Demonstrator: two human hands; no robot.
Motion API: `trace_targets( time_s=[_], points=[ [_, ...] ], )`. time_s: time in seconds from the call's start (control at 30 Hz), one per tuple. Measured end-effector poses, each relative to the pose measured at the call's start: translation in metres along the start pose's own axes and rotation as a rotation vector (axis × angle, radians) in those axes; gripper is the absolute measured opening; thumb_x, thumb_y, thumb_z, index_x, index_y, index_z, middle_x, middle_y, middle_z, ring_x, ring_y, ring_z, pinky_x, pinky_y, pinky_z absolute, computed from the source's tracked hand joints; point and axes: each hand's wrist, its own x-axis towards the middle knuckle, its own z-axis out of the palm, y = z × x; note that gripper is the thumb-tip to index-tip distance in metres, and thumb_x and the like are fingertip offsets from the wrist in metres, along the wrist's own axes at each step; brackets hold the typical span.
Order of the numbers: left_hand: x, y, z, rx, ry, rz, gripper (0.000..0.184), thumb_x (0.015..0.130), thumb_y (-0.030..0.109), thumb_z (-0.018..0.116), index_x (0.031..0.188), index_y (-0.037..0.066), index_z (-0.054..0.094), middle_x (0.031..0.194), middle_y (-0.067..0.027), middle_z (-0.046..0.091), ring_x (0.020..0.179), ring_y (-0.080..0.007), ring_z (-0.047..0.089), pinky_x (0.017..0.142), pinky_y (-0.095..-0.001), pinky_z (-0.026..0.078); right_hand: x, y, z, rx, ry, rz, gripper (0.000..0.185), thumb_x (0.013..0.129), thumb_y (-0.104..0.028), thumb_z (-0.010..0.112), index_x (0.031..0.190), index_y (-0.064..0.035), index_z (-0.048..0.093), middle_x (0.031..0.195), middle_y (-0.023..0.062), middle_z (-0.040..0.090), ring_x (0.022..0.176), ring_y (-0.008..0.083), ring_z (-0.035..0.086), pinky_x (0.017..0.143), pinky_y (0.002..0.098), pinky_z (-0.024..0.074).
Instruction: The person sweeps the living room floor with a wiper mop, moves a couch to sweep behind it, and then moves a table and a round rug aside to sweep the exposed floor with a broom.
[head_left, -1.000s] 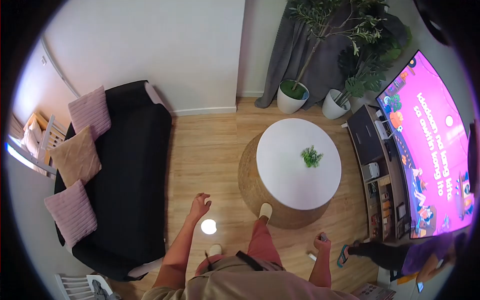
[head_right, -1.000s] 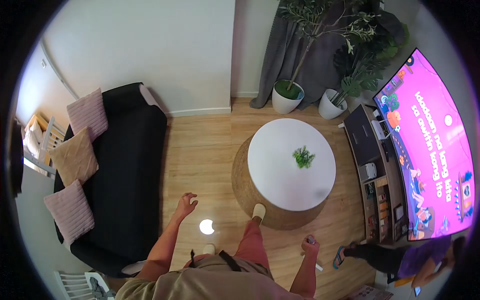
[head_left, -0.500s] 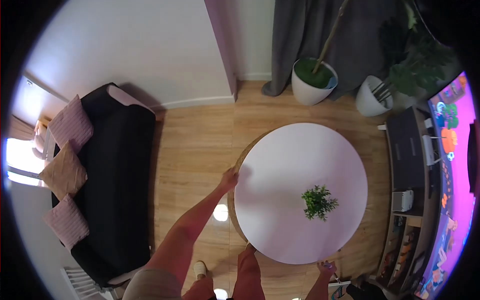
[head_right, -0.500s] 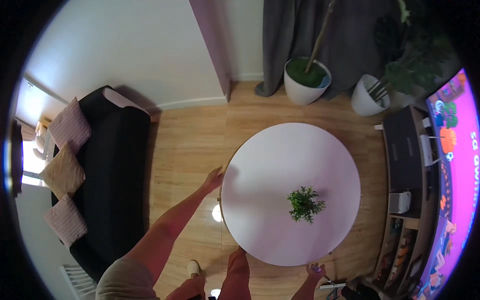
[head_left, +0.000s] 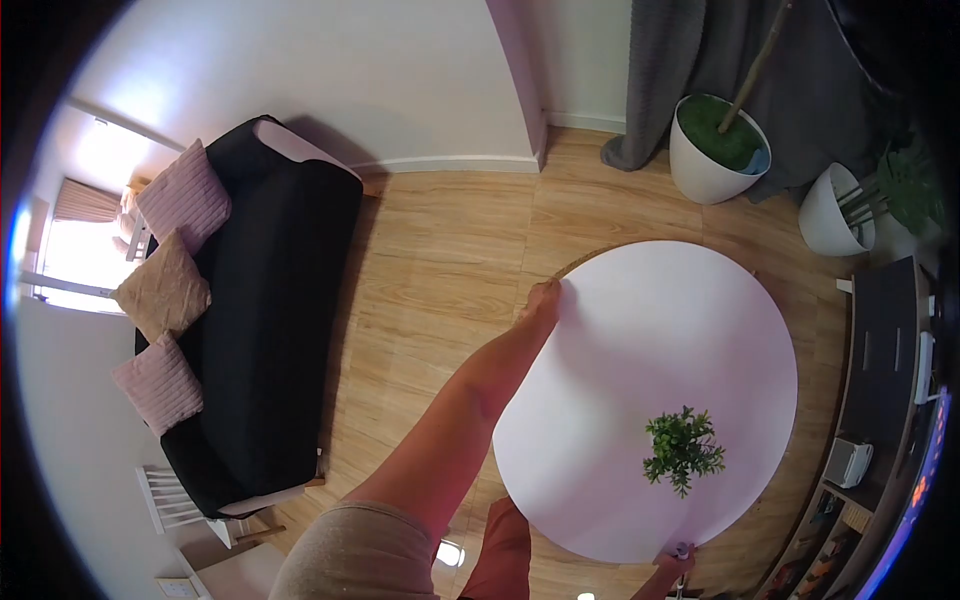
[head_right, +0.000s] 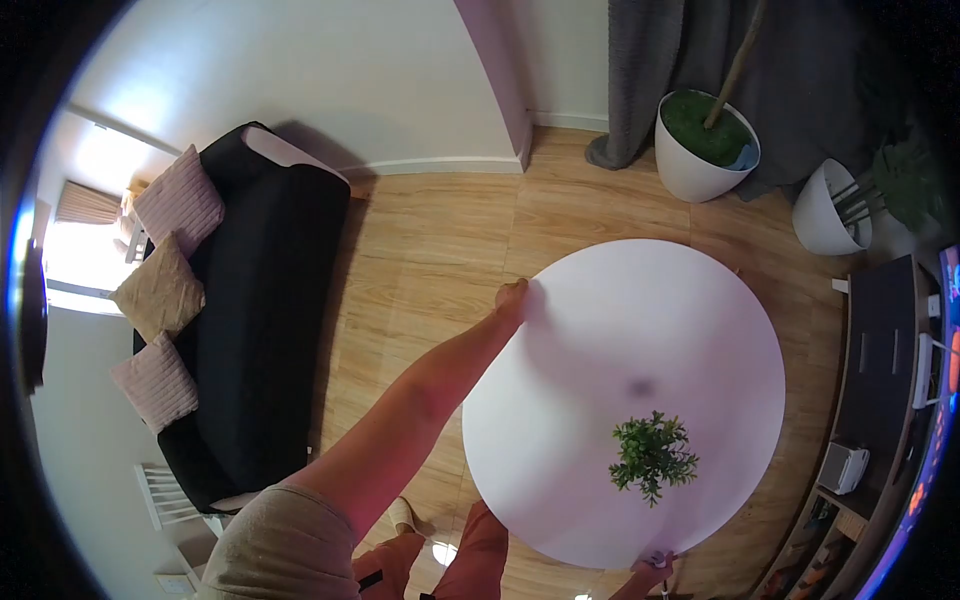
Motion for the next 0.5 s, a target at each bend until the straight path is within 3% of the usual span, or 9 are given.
trace_targets(
  time_s=[0.03, 0.1, 0.17, 0.23, 0.27, 0.37, 0.43, 0.5],
  points=[
    [0.002, -0.005, -0.005, 0.303, 0.022, 0.17, 0.047, 0.08, 0.043, 0.041, 0.095, 0.001, 0.056, 0.089, -0.022, 0.058, 0.086, -0.0313, 0.058, 0.071, -0.0376, 0.045, 0.003, -0.001, -0.001, -0.005, -0.002, 0.005, 0.032, 0.072, -0.034, 0.053, 0.096, -0.0126, 0.055, 0.096, 0.0024, 0.054, 0.095, 0.0222, 0.047, 0.084, 0.0392, 0.0338],
    [-0.002, -0.006, -0.016, 0.608, 0.048, 0.332, 0.038, 0.079, 0.035, 0.046, 0.094, 0.001, 0.056, 0.088, -0.0212, 0.059, 0.087, -0.031, 0.058, 0.072, -0.0377, 0.046, 0.005, -0.003, 0.001, -0.01, -0.01, 0.054, 0.033, 0.068, -0.032, 0.057, 0.095, -0.0119, 0.055, 0.094, 0.0029, 0.054, 0.091, 0.0229, 0.047, 0.083, 0.0387, 0.0337],
    [-0.013, -0.004, -0.032, 0.938, 0.022, 0.401, 0.02, 0.075, 0.018, 0.054, 0.088, 0.003, 0.054, 0.084, -0.0185, 0.059, 0.084, -0.0294, 0.059, 0.071, -0.0365, 0.047, 0.0, -0.006, 0.007, -0.032, 0.061, 0.1, 0.033, 0.068, -0.031, 0.057, 0.095, -0.0117, 0.055, 0.094, 0.0033, 0.054, 0.09, 0.0231, 0.047, 0.082, 0.0384, 0.0338],
    [0.044, -0.066, -0.035, 0.443, 0.001, 0.324, 0.012, 0.07, 0.007, 0.059, 0.08, 0.004, 0.054, 0.083, -0.0165, 0.06, 0.081, -0.0286, 0.059, 0.066, -0.0359, 0.049, -0.02, -0.012, 0.025, -0.059, 0.133, 0.144, 0.033, 0.067, -0.031, 0.057, 0.094, -0.0115, 0.056, 0.093, 0.0037, 0.054, 0.089, 0.0233, 0.047, 0.082, 0.038, 0.034],
    [0.042, -0.074, -0.046, 0.326, 0.058, 0.258, 0.013, 0.071, 0.011, 0.057, 0.081, 0.003, 0.054, 0.081, -0.0154, 0.06, 0.078, -0.0277, 0.06, 0.064, -0.036, 0.048, -0.031, -0.016, 0.039, -0.069, 0.151, 0.106, 0.034, 0.066, -0.03, 0.057, 0.094, -0.0114, 0.055, 0.092, 0.0039, 0.054, 0.088, 0.0233, 0.047, 0.081, 0.0369, 0.0341],
    [-0.032, -0.024, -0.089, -0.45, 0.118, -0.173, 0.022, 0.076, 0.022, 0.05, 0.084, 0.002, 0.054, 0.073, -0.0116, 0.057, 0.065, -0.0235, 0.057, 0.056, -0.0352, 0.047, -0.038, -0.029, 0.064, -0.073, 0.105, 0.122, 0.034, 0.064, -0.026, 0.057, 0.095, -0.0118, 0.055, 0.092, 0.0043, 0.053, 0.088, 0.0229, 0.047, 0.081, 0.0351, 0.0347],
    [-0.034, -0.028, -0.115, -0.435, 0.177, -0.139, 0.027, 0.078, 0.025, 0.044, 0.085, 0.001, 0.054, 0.071, -0.0096, 0.054, 0.062, -0.0208, 0.053, 0.053, -0.0348, 0.045, -0.032, -0.026, 0.085, -0.068, 0.042, 0.176, 0.034, 0.064, -0.023, 0.058, 0.096, -0.0123, 0.055, 0.091, 0.0044, 0.053, 0.088, 0.0224, 0.047, 0.081, 0.0343, 0.035],
    [-0.039, -0.061, -0.193, -0.502, 0.192, -0.089, 0.026, 0.078, 0.025, 0.045, 0.085, 0.002, 0.054, 0.074, -0.0097, 0.054, 0.065, -0.021, 0.054, 0.052, -0.0361, 0.045, -0.075, 0.011, 0.085, -0.029, -0.093, 0.157, 0.035, 0.061, -0.016, 0.058, 0.095, -0.0102, 0.054, 0.091, 0.0052, 0.055, 0.087, 0.0226, 0.049, 0.08, 0.0341, 0.0379]
  ],
)
